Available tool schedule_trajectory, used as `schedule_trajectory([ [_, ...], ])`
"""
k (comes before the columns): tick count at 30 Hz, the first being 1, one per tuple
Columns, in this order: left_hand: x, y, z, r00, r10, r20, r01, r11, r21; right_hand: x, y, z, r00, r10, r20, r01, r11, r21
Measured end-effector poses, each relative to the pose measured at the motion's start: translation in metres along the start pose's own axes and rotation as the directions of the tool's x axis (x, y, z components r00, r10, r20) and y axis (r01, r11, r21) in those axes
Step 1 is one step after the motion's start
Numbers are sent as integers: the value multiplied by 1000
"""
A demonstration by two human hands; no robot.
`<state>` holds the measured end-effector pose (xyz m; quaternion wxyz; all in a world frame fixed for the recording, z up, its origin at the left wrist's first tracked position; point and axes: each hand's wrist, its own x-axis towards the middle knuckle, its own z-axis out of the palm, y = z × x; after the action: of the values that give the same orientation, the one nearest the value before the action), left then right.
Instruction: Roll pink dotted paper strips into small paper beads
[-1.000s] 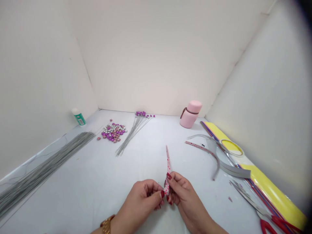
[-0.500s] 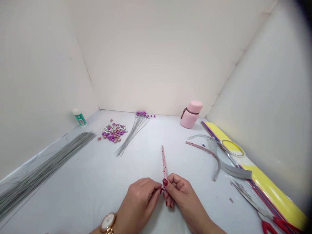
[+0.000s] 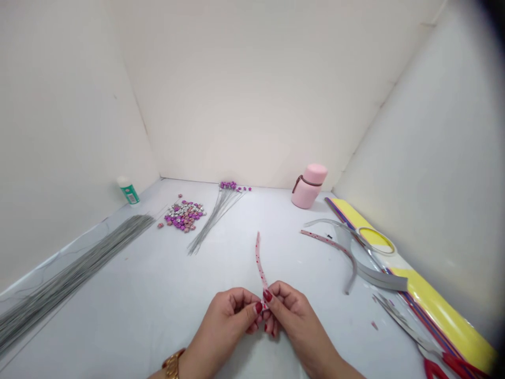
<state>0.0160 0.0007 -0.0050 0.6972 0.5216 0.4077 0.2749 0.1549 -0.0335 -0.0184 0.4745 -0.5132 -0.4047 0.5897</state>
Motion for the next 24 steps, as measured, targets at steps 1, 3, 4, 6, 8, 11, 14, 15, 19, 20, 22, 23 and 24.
schedule_trajectory([
  [1, 0, 0, 0, 1000, -1, -1, 1, 1000, 2, 0, 0, 0, 1000, -5, -1, 5, 1000, -12],
  [3, 0, -1, 0, 1000, -9, 10, 9, 1000, -4, 0, 0, 0, 1000, -19, -12, 19, 999, -42],
  [4, 0, -2, -1, 1000, -16, 19, 16, 1000, -10, 0, 0, -1, 1000, -25, -19, 24, 998, -59],
  [6, 2, -4, -2, 998, -32, 46, 34, 999, -27, 0, 0, -1, 999, -34, -31, 31, 996, -88],
  [8, 3, -5, -2, 997, -32, 74, 35, 999, -41, -1, 0, -1, 999, -39, -38, 35, 994, -100],
  [11, 2, -5, -3, 996, 6, 84, -4, 1000, -28, -1, 0, -1, 998, -38, -41, 34, 995, -91],
  [14, 0, -6, -3, 997, 53, 61, -55, 998, 28, -1, 1, -1, 999, -37, -33, 35, 997, -69],
  [15, -1, -7, -3, 996, 64, 61, -66, 997, 40, 0, 2, -1, 999, -34, -29, 32, 998, -59],
  [19, 0, -10, -3, 993, 81, 85, -86, 995, 52, 2, 5, -1, 1000, -17, -22, 16, 999, -32],
  [20, 0, -9, -3, 993, 86, 80, -92, 994, 67, 2, 6, -1, 1000, -20, -22, 20, 999, -27],
  [22, -1, -6, -2, 993, 98, 65, -106, 986, 125, 3, 6, -1, 999, -30, -24, 29, 999, -17],
  [23, -2, -4, -2, 993, 103, 62, -112, 981, 158, 3, 6, -1, 999, -34, -26, 34, 999, -14],
  [24, -2, -2, -2, 992, 108, 60, -117, 975, 190, 3, 6, -2, 999, -37, -27, 37, 999, -15],
])
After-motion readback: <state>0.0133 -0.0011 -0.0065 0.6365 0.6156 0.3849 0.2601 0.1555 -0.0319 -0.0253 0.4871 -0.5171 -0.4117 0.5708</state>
